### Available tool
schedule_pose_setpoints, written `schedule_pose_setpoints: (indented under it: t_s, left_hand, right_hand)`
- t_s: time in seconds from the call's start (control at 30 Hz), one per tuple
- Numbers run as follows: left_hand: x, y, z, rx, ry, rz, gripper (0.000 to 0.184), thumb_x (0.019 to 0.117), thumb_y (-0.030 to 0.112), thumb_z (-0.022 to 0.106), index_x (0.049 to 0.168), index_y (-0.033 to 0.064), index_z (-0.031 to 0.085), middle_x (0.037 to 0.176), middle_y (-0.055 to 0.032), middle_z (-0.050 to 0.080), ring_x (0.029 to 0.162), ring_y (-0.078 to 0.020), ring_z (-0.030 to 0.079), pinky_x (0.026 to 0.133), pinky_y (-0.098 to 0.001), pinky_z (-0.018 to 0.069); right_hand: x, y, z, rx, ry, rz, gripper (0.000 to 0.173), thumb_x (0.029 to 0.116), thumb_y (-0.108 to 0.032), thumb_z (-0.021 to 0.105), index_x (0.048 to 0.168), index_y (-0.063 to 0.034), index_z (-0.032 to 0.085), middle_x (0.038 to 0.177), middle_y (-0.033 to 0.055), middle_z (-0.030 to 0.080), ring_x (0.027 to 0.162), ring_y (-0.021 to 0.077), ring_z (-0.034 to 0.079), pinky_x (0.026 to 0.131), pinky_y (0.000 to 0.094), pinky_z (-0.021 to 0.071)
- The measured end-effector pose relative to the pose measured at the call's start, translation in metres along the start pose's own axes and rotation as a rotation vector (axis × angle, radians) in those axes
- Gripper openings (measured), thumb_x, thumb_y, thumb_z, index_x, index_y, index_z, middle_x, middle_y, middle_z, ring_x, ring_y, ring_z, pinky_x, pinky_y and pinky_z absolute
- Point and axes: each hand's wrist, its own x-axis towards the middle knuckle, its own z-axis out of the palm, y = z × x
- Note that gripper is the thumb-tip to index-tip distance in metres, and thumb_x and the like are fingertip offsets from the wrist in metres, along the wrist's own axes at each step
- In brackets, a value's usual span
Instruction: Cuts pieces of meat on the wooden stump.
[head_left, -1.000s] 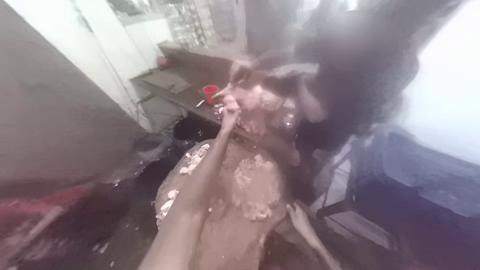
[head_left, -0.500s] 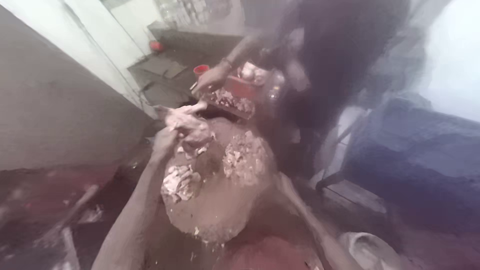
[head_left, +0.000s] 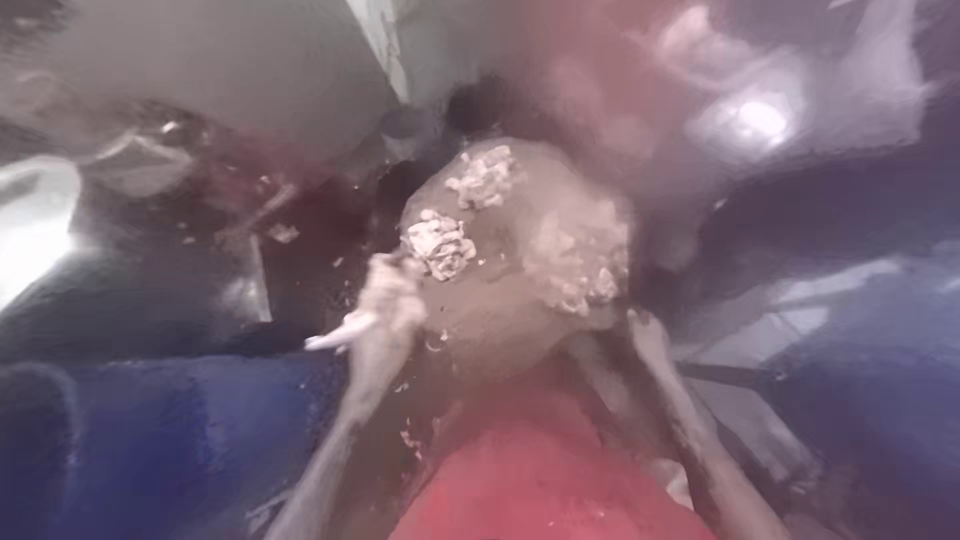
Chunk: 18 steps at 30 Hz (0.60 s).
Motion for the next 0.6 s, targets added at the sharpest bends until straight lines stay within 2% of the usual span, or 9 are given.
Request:
schedule_pose_setpoints:
  t_s: [0.03, 0.1, 0.17, 0.27, 0.37, 0.43, 0.5, 0.53, 0.6]
  left_hand:
    - [-0.01, -0.018, 0.03, -0.023, -0.146, 0.017, 0.055, 0.1027, 0.033, 0.06, 0.152, 0.0123, 0.047, 0.134, -0.015, 0.065, 0.117, -0.0274, 0.066, 0.103, -0.0517, 0.0528]
    - [-0.016, -0.047, 0.069, -0.101, -0.385, 0.005, 0.052, 0.1063, 0.034, 0.053, 0.155, 0.0193, 0.044, 0.141, -0.0098, 0.062, 0.125, -0.0217, 0.063, 0.109, -0.0464, 0.0495]
    - [-0.011, -0.062, 0.07, -0.285, -0.314, -0.016, 0.039, 0.1071, 0.029, 0.052, 0.142, 0.0123, 0.059, 0.13, -0.0089, 0.068, 0.115, -0.0156, 0.067, 0.103, -0.0383, 0.053]
    - [0.013, -0.082, 0.053, -0.398, -0.069, 0.013, 0.031, 0.107, 0.024, 0.053, 0.132, 0.0102, 0.066, 0.124, -0.0065, 0.071, 0.108, -0.0121, 0.069, 0.096, -0.0353, 0.0572]
    - [0.065, -0.091, 0.049, -0.234, -0.027, 0.059, 0.038, 0.1068, 0.026, 0.053, 0.143, 0.0145, 0.058, 0.139, -0.0103, 0.062, 0.122, -0.0234, 0.063, 0.103, -0.0479, 0.0524]
    - [0.095, -0.091, 0.055, 0.002, -0.177, 0.02, 0.053, 0.102, 0.038, 0.058, 0.151, 0.0186, 0.05, 0.148, -0.0133, 0.055, 0.131, -0.0335, 0.057, 0.106, -0.0596, 0.0476]
    - [0.11, -0.113, 0.069, 0.127, -0.39, -0.064, 0.061, 0.0964, 0.043, 0.063, 0.147, 0.0102, 0.051, 0.14, -0.024, 0.058, 0.125, -0.0453, 0.059, 0.099, -0.0698, 0.0469]
    - [0.117, -0.131, 0.072, 0.127, -0.506, -0.085, 0.063, 0.0974, 0.045, 0.062, 0.146, 0.006, 0.052, 0.138, -0.0276, 0.058, 0.126, -0.0474, 0.057, 0.102, -0.0701, 0.0443]
    - [0.124, -0.154, 0.074, 0.089, -0.659, -0.09, 0.056, 0.102, 0.046, 0.057, 0.138, 0.0035, 0.058, 0.125, -0.0227, 0.067, 0.114, -0.0376, 0.066, 0.099, -0.0613, 0.0504]
  right_hand:
    - [-0.003, -0.002, 0.005, -0.022, 0.028, -0.026, 0.054, 0.1068, -0.049, 0.045, 0.137, -0.0065, 0.061, 0.124, 0.0207, 0.068, 0.116, 0.0342, 0.066, 0.103, 0.0577, 0.0502]
    - [-0.022, -0.017, 0.013, -0.025, 0.049, -0.051, 0.053, 0.1066, -0.049, 0.047, 0.132, -0.0052, 0.064, 0.118, 0.0214, 0.07, 0.11, 0.0348, 0.068, 0.1, 0.0589, 0.0506]
    - [-0.058, -0.035, 0.023, 0.057, 0.02, -0.055, 0.05, 0.1065, -0.043, 0.051, 0.131, -0.001, 0.064, 0.111, 0.0214, 0.07, 0.101, 0.0314, 0.069, 0.094, 0.0554, 0.053]
    - [-0.12, -0.055, 0.051, 0.214, -0.142, 0.038, 0.045, 0.1063, -0.038, 0.052, 0.131, -0.0008, 0.061, 0.093, 0.0116, 0.068, 0.075, 0.017, 0.065, 0.072, 0.0401, 0.058]
    - [-0.151, -0.061, 0.095, 0.258, -0.334, 0.097, 0.044, 0.1064, -0.04, 0.052, 0.128, -0.0026, 0.061, 0.085, 0.008, 0.065, 0.067, 0.0142, 0.061, 0.063, 0.0351, 0.056]
    - [-0.163, -0.054, 0.123, 0.198, -0.419, 0.103, 0.046, 0.106, -0.045, 0.051, 0.127, -0.0054, 0.062, 0.084, 0.0076, 0.063, 0.067, 0.0155, 0.061, 0.064, 0.0371, 0.0559]
    - [-0.17, -0.049, 0.139, 0.109, -0.438, 0.071, 0.048, 0.1059, -0.045, 0.051, 0.13, -0.0055, 0.063, 0.091, 0.0112, 0.068, 0.076, 0.0187, 0.065, 0.074, 0.0416, 0.0572]
    - [-0.168, -0.055, 0.138, 0.045, -0.443, 0.043, 0.048, 0.1062, -0.045, 0.051, 0.131, -0.0055, 0.063, 0.097, 0.0138, 0.07, 0.083, 0.0216, 0.067, 0.081, 0.0451, 0.057]
    - [-0.166, -0.067, 0.13, -0.049, -0.433, 0.016, 0.05, 0.1055, -0.048, 0.051, 0.132, -0.0067, 0.063, 0.102, 0.0149, 0.071, 0.091, 0.024, 0.069, 0.087, 0.0478, 0.056]
